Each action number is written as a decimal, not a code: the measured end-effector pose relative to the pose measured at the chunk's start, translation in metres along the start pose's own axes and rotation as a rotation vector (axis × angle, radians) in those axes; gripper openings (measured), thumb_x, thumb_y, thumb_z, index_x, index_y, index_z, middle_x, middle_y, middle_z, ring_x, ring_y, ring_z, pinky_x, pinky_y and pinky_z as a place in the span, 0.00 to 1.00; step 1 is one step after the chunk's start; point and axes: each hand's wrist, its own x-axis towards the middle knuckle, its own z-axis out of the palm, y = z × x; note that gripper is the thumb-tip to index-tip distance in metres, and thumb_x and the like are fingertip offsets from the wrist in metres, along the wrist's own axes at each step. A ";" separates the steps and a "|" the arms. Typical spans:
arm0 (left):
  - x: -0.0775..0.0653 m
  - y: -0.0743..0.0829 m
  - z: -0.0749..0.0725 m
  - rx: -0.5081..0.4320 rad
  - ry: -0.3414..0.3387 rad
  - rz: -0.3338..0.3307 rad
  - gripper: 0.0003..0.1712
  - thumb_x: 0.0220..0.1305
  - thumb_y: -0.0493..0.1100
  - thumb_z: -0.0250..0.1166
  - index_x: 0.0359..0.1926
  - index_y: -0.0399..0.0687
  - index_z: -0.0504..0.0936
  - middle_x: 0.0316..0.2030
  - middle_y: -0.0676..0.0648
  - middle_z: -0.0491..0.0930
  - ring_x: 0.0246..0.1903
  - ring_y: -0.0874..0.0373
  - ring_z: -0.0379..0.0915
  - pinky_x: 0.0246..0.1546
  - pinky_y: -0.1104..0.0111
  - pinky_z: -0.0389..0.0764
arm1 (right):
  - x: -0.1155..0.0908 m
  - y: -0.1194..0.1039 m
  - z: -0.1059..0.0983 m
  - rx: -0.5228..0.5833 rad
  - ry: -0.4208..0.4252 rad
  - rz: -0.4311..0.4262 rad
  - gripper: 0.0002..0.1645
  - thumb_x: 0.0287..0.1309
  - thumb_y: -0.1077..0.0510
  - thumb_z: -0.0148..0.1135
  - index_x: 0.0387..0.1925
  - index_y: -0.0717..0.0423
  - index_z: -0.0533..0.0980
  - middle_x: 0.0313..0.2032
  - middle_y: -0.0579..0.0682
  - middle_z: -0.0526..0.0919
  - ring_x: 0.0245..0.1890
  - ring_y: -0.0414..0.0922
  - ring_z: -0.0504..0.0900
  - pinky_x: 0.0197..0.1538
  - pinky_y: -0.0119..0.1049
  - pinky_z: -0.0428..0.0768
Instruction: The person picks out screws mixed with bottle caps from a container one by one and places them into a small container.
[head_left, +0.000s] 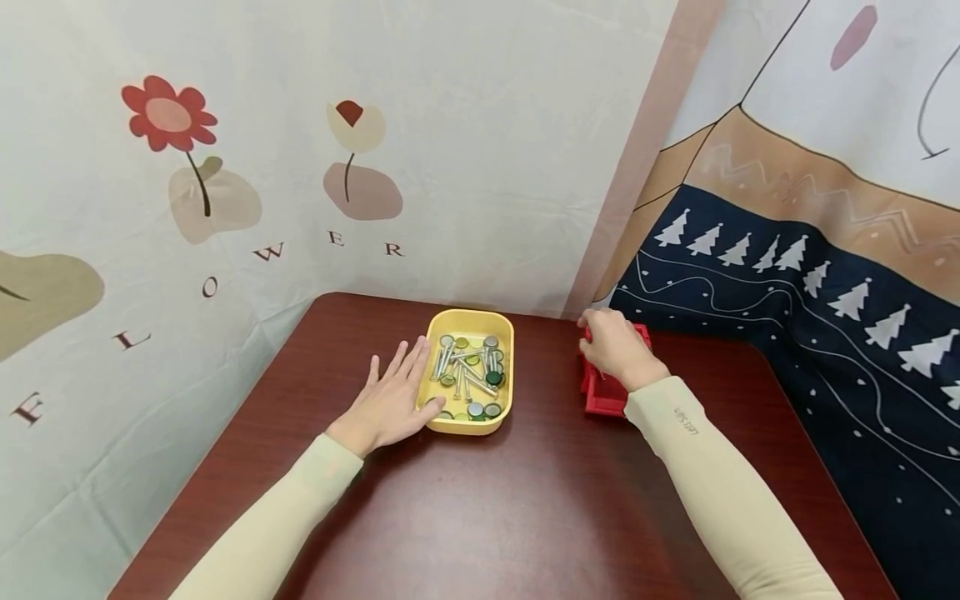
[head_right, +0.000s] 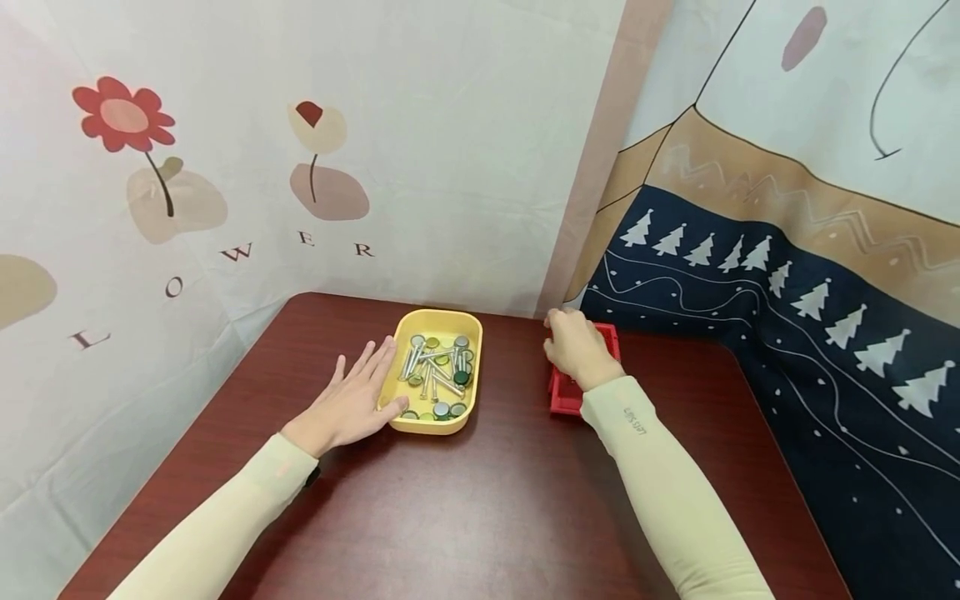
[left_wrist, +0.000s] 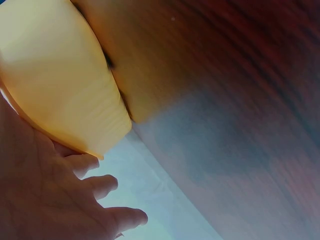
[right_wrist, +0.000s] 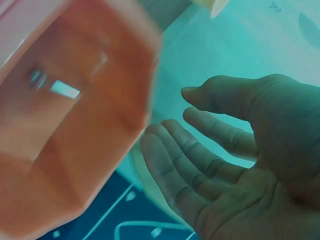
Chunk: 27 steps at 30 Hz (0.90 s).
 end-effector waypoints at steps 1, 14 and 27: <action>0.000 0.000 0.000 -0.002 0.002 0.003 0.61 0.84 0.70 0.60 0.98 0.45 0.42 0.98 0.45 0.40 0.97 0.34 0.39 0.89 0.20 0.43 | 0.001 -0.005 0.002 0.011 -0.002 -0.013 0.22 0.77 0.63 0.70 0.67 0.67 0.84 0.59 0.68 0.88 0.55 0.60 0.87 0.62 0.58 0.94; -0.002 0.000 -0.001 0.015 0.018 0.008 0.60 0.84 0.68 0.60 0.97 0.44 0.44 0.97 0.44 0.41 0.96 0.34 0.39 0.88 0.19 0.45 | 0.023 -0.082 0.030 0.022 -0.060 -0.218 0.25 0.75 0.60 0.76 0.68 0.62 0.85 0.60 0.64 0.89 0.54 0.56 0.90 0.63 0.51 0.94; 0.000 0.001 0.000 0.009 0.011 0.003 0.58 0.86 0.68 0.59 0.97 0.44 0.44 0.97 0.44 0.41 0.96 0.34 0.40 0.87 0.18 0.46 | 0.050 -0.130 0.069 -0.011 -0.235 -0.312 0.28 0.74 0.64 0.76 0.71 0.68 0.83 0.67 0.66 0.90 0.64 0.57 0.90 0.68 0.51 0.90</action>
